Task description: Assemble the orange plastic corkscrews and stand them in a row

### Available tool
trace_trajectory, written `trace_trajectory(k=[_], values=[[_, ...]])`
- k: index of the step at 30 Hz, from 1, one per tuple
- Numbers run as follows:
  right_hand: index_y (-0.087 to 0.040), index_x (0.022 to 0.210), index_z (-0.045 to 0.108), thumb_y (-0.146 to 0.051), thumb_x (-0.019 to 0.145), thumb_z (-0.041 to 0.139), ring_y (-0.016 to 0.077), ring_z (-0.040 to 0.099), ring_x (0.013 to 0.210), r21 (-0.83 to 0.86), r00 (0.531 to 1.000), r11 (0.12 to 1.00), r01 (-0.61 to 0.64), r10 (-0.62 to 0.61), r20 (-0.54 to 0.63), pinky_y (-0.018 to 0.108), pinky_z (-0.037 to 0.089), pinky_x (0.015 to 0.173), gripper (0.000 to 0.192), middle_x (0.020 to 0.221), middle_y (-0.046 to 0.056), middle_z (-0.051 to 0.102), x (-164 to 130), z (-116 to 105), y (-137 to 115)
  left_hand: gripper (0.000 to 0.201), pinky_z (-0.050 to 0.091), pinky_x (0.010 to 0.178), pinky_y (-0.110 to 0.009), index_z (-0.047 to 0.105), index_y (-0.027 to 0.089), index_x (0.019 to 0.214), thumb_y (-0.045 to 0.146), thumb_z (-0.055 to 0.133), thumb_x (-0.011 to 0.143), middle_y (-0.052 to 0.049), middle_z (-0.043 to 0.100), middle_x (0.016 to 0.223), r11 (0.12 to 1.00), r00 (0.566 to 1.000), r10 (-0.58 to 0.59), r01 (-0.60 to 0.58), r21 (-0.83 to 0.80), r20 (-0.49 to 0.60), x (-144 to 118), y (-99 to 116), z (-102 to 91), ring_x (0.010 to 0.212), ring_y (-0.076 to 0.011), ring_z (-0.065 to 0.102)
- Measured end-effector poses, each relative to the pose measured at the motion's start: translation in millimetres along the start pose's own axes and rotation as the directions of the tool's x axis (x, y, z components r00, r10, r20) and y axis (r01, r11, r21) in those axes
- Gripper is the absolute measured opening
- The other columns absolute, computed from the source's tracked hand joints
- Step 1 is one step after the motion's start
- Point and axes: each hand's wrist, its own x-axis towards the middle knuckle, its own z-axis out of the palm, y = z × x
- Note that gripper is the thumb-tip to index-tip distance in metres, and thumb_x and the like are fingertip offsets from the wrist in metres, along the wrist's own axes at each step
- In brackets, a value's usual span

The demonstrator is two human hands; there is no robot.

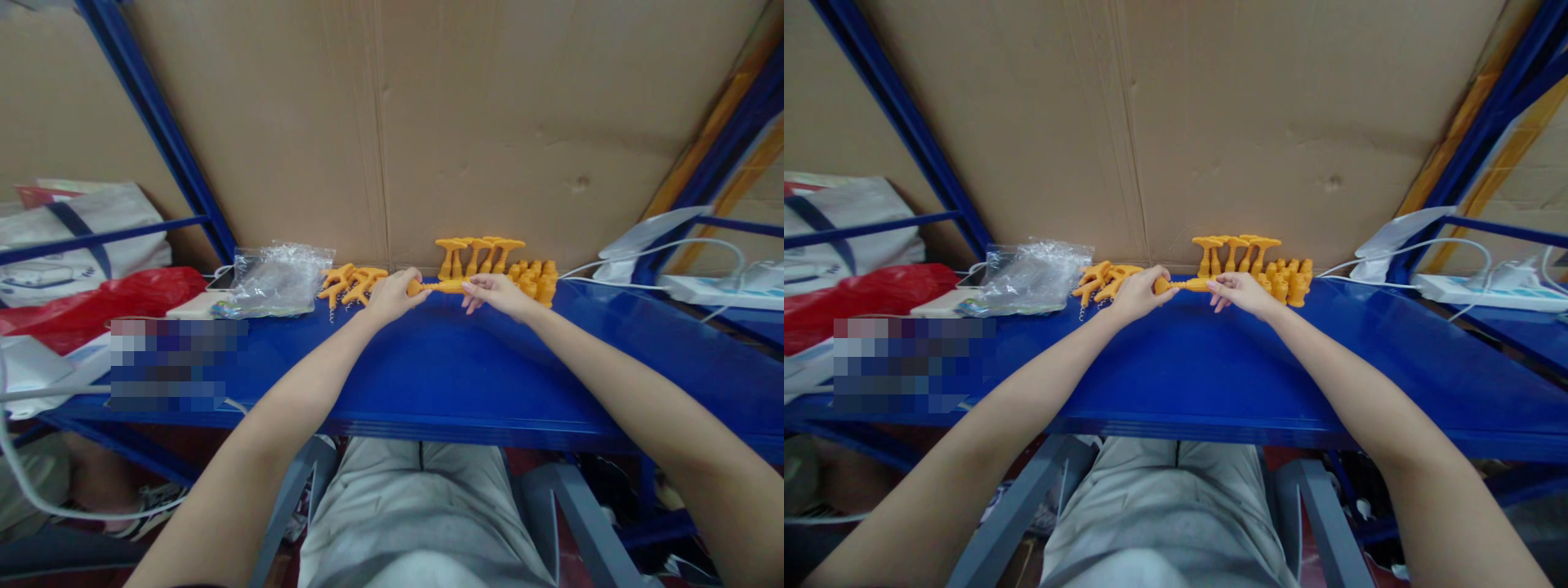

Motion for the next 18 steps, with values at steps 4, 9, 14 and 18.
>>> trace_trajectory(k=[4,9,14,18], values=[[-0.016,0.080,0.069,-0.070,0.080,0.075,0.0156,0.068,0.055,0.011,1.000,1.000,-0.021,0.021,-0.006,0.027,0.055,0.057,0.054,0.069,0.008,0.074,-2,2,-4,0.019,0.044,0.069,-0.026,0.063,0.022,0.103,0.036,0.068,0.091,-0.003,0.074,0.090,0.999,0.999,0.033,-0.033,-0.007,-0.016,0,-2,0.6,0.084,-0.0197,0.068],[-0.016,0.076,0.067,-0.069,0.083,0.073,0.0148,0.068,0.054,0.011,0.999,0.999,-0.047,0.047,-0.024,0.025,0.054,0.057,0.053,0.067,0.008,0.074,-3,5,-6,0.019,0.045,0.070,-0.027,0.063,0.022,0.102,0.037,0.068,0.091,-0.003,0.074,0.090,1.000,0.999,0.026,-0.026,-0.011,-0.020,0,-2,1.0,0.083,-0.0197,0.068],[-0.018,0.073,0.063,-0.073,0.083,0.070,0.0155,0.068,0.055,0.017,0.998,0.998,-0.067,0.067,-0.020,0.026,0.053,0.057,0.057,0.066,0.008,0.073,-2,5,-3,0.019,0.046,0.072,-0.028,0.063,0.022,0.101,0.037,0.068,0.090,-0.004,0.074,0.093,0.999,0.999,0.032,-0.032,-0.019,-0.017,0,-3,0.6,0.085,-0.0204,0.068],[-0.018,0.087,0.066,-0.071,0.090,0.062,0.0184,0.072,0.065,-0.074,0.997,0.994,-0.075,0.072,-0.039,0.030,0.057,0.064,0.053,0.085,0.012,0.077,2,5,6,0.019,0.047,0.073,-0.028,0.064,0.023,0.101,0.038,0.067,0.090,-0.004,0.074,0.093,0.999,0.999,0.044,-0.044,-0.016,-0.028,0,-4,1.8,0.086,-0.0204,0.069]])
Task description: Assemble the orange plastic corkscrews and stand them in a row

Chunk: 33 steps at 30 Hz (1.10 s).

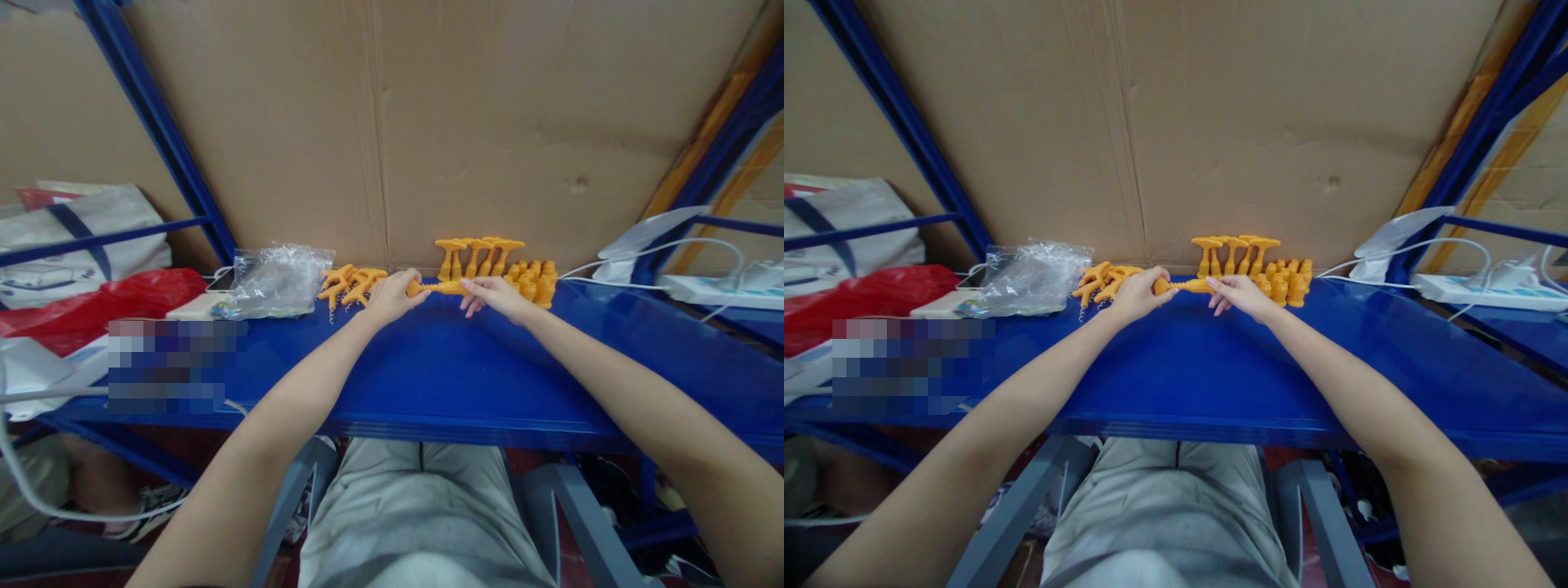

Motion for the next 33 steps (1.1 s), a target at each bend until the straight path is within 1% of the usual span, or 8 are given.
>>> trace_trajectory(k=[4,7,11,15,20,24,29,33], values=[[-0.019,0.119,0.066,-0.057,0.093,0.064,0.0289,0.072,0.107,-0.336,0.958,0.919,0.206,-0.259,-0.122,0.045,0.057,0.093,0.046,0.125,0.017,0.072,2,7,7,0.020,0.048,0.073,-0.028,0.064,0.022,0.101,0.037,0.069,0.089,-0.005,0.075,0.096,0.999,0.999,-0.027,0.026,0.028,0.033,0,4,0.4,0.089,-0.0220,0.070],[-0.019,0.126,0.065,-0.045,0.095,0.062,0.0342,0.060,0.130,-0.599,0.870,0.694,0.400,-0.493,0.010,0.053,0.046,0.108,0.040,0.139,0.018,0.064,-3,14,5,0.021,0.049,0.075,-0.030,0.064,0.022,0.103,0.035,0.070,0.089,-0.007,0.075,0.100,0.996,0.995,-0.070,0.065,0.055,0.078,0,8,0.1,0.093,-0.0242,0.071],[-0.021,0.122,0.069,-0.030,0.100,0.052,0.0332,0.058,0.131,-0.727,0.811,0.442,0.526,-0.519,0.271,0.054,0.041,0.108,0.030,0.139,0.018,0.065,-11,25,-1,0.021,0.051,0.079,-0.031,0.064,0.021,0.105,0.034,0.069,0.090,-0.008,0.075,0.106,0.999,0.993,-0.023,0.018,0.046,0.116,-1,9,2.7,0.099,-0.0255,0.071],[-0.022,0.123,0.072,-0.022,0.100,0.050,0.0308,0.060,0.124,-0.782,0.820,0.342,0.521,-0.455,0.347,0.050,0.040,0.104,0.032,0.135,0.016,0.067,-13,31,0,0.023,0.054,0.089,-0.034,0.064,0.022,0.112,0.033,0.065,0.091,-0.007,0.075,0.115,0.996,0.979,0.093,-0.092,-0.013,0.180,-2,8,7.7,0.106,-0.0244,0.071],[-0.020,0.131,0.071,-0.026,0.102,0.047,0.0309,0.063,0.118,-0.819,0.863,0.377,0.432,-0.437,0.254,0.046,0.044,0.097,0.038,0.126,0.018,0.069,-3,22,9,0.053,0.054,0.098,-0.035,0.048,0.021,0.147,0.030,0.058,0.095,-0.012,0.067,0.137,0.996,0.985,0.067,-0.057,-0.069,0.157,-2,3,9.9,0.114,-0.0234,0.069],[-0.020,0.132,0.072,-0.029,0.101,0.046,0.0302,0.065,0.112,-0.786,0.886,0.541,0.298,-0.464,0.016,0.044,0.051,0.092,0.042,0.125,0.017,0.068,23,8,20,0.043,0.050,0.107,-0.042,0.058,0.018,0.138,0.028,0.052,0.097,-0.015,0.064,0.140,0.999,0.982,-0.025,0.016,0.052,0.186,1,-13,11.1,0.125,-0.0270,0.064],[-0.021,0.128,0.075,-0.030,0.096,0.058,0.0271,0.068,0.098,-0.665,0.887,0.707,0.241,-0.439,-0.146,0.044,0.055,0.095,0.038,0.107,0.012,0.068,68,11,23,0.043,0.040,0.115,-0.059,0.063,0.020,0.135,0.032,0.055,0.095,-0.019,0.051,0.156,0.946,0.892,-0.277,0.188,0.265,0.356,0,-29,13.5,0.144,-0.0378,0.048],[-0.018,0.134,0.072,-0.025,0.097,0.055,0.0290,0.067,0.104,-0.656,0.912,0.741,0.145,-0.358,-0.203,0.045,0.055,0.097,0.041,0.114,0.015,0.065,92,32,11,0.042,0.039,0.117,-0.056,0.063,0.021,0.135,0.037,0.048,0.099,-0.017,0.054,0.155,0.944,0.845,-0.289,0.172,0.282,0.451,0,-34,15.0,0.145,-0.0347,0.049]])
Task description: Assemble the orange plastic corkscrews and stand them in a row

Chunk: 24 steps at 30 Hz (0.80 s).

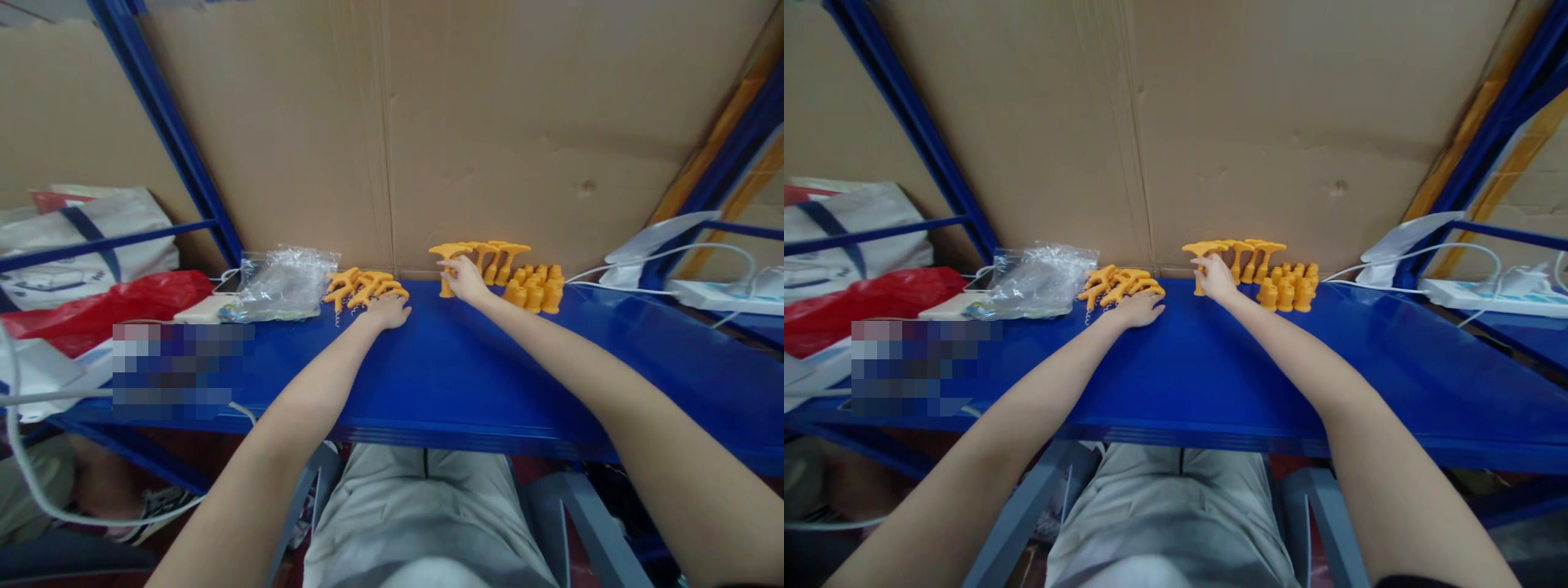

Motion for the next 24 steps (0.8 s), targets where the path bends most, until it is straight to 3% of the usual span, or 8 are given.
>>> trace_trajectory(k=[5,11,16,24], values=[[-0.019,0.135,0.070,-0.019,0.099,0.049,0.0302,0.067,0.112,-0.113,0.999,0.994,-0.008,0.013,0.043,0.042,0.054,0.099,0.043,0.123,0.016,0.064,12,11,-23,0.043,0.045,0.113,-0.054,0.064,0.020,0.134,0.037,0.049,0.098,-0.018,0.059,0.150,1.000,1.000,0.019,-0.019,0.023,-0.020,0,3,-2.3,0.138,-0.0343,0.056],[-0.021,0.140,0.066,-0.022,0.103,0.041,0.0293,0.067,0.115,-0.310,0.990,0.950,-0.029,0.070,0.120,0.037,0.052,0.097,0.044,0.132,0.016,0.061,23,9,-35,0.055,0.032,0.125,-0.049,0.048,0.019,0.153,0.040,0.033,0.105,-0.012,0.041,0.166,0.988,0.990,-0.056,0.036,0.152,0.127,-12,16,-15.9,0.153,-0.0296,0.038],[-0.019,0.148,0.059,-0.011,0.101,0.036,0.0300,0.065,0.122,-0.349,0.970,0.936,-0.050,0.128,0.205,0.038,0.050,0.102,0.053,0.140,0.017,0.059,33,5,-28,0.057,0.028,0.126,-0.052,0.045,0.018,0.155,0.041,0.031,0.105,-0.012,0.037,0.168,0.985,0.990,-0.061,0.039,0.170,0.130,-14,18,-18.8,0.155,-0.0304,0.032],[-0.018,0.153,0.054,-0.006,0.099,0.039,0.0282,0.062,0.130,-0.347,0.957,0.938,0.023,0.080,0.280,0.034,0.048,0.107,0.058,0.141,0.018,0.061,38,4,-14,0.058,0.027,0.126,-0.056,0.043,0.019,0.157,0.041,0.030,0.105,-0.012,0.033,0.170,0.987,0.986,-0.077,0.054,0.153,0.149,-15,20,-19.8,0.157,-0.0316,0.028]])
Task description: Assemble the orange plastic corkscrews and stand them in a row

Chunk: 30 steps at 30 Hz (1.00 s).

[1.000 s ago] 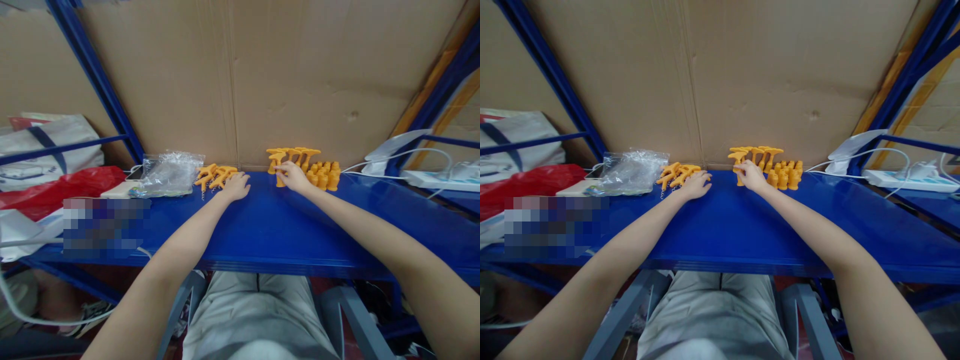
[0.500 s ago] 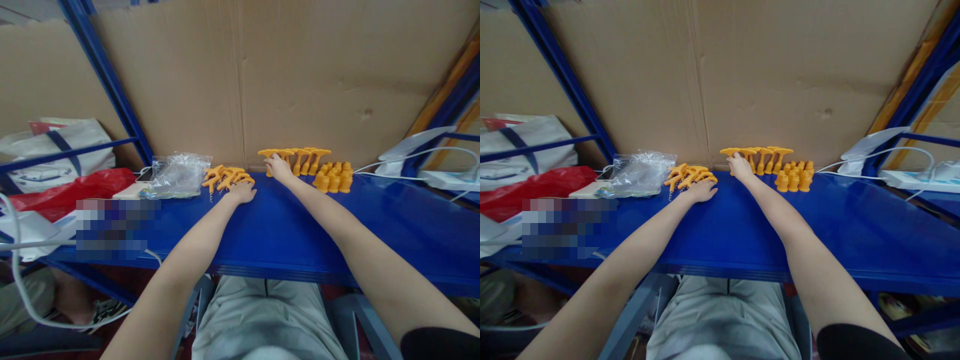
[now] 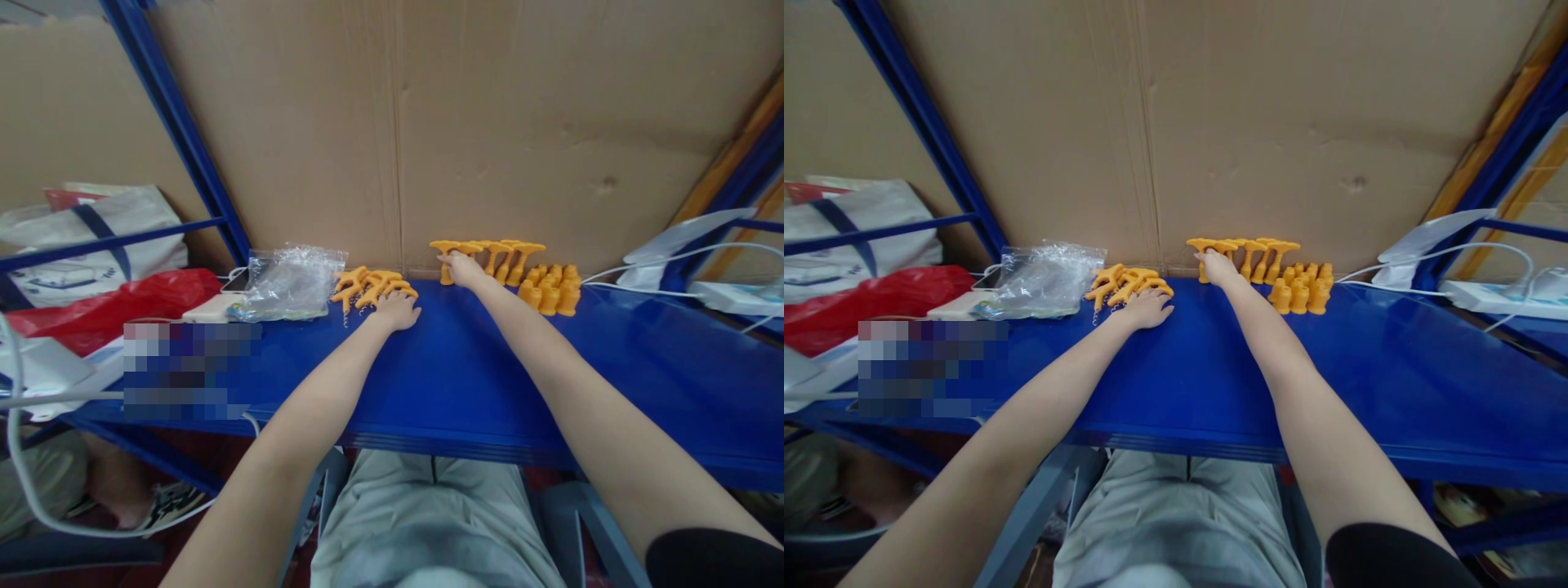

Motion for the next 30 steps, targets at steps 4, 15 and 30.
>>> trace_trajectory(k=[4,15,30], values=[[-0.018,0.155,0.053,-0.009,0.099,0.043,0.0276,0.061,0.131,-0.002,1.000,1.000,0.012,-0.012,0.022,0.033,0.048,0.108,0.057,0.143,0.018,0.062,3,0,0,0.059,0.027,0.126,-0.056,0.042,0.017,0.157,0.042,0.030,0.105,-0.014,0.032,0.170,1.000,1.000,-0.004,0.004,-0.009,0.009,-1,1,-1.0,0.157,-0.0322,0.029],[-0.015,0.154,0.053,-0.005,0.094,0.053,0.0246,0.071,0.114,0.059,0.991,0.998,0.006,-0.014,0.136,0.031,0.054,0.100,0.062,0.130,0.018,0.072,13,-7,2,0.056,0.029,0.124,-0.057,0.048,0.020,0.153,0.042,0.030,0.105,-0.012,0.039,0.167,1.000,1.000,-0.003,0.003,0.028,-0.009,-2,0,-1.5,0.154,-0.0325,0.032],[-0.012,0.156,0.049,-0.010,0.094,0.056,0.0251,0.070,0.119,0.174,0.994,0.984,0.025,-0.042,0.099,0.034,0.052,0.104,0.063,0.137,0.018,0.069,12,-16,6,0.061,0.023,0.126,-0.059,0.043,0.020,0.156,0.048,0.028,0.104,-0.014,0.034,0.169,0.999,0.999,-0.044,0.043,0.021,0.001,-3,-2,-2.5,0.157,-0.0338,0.026]])
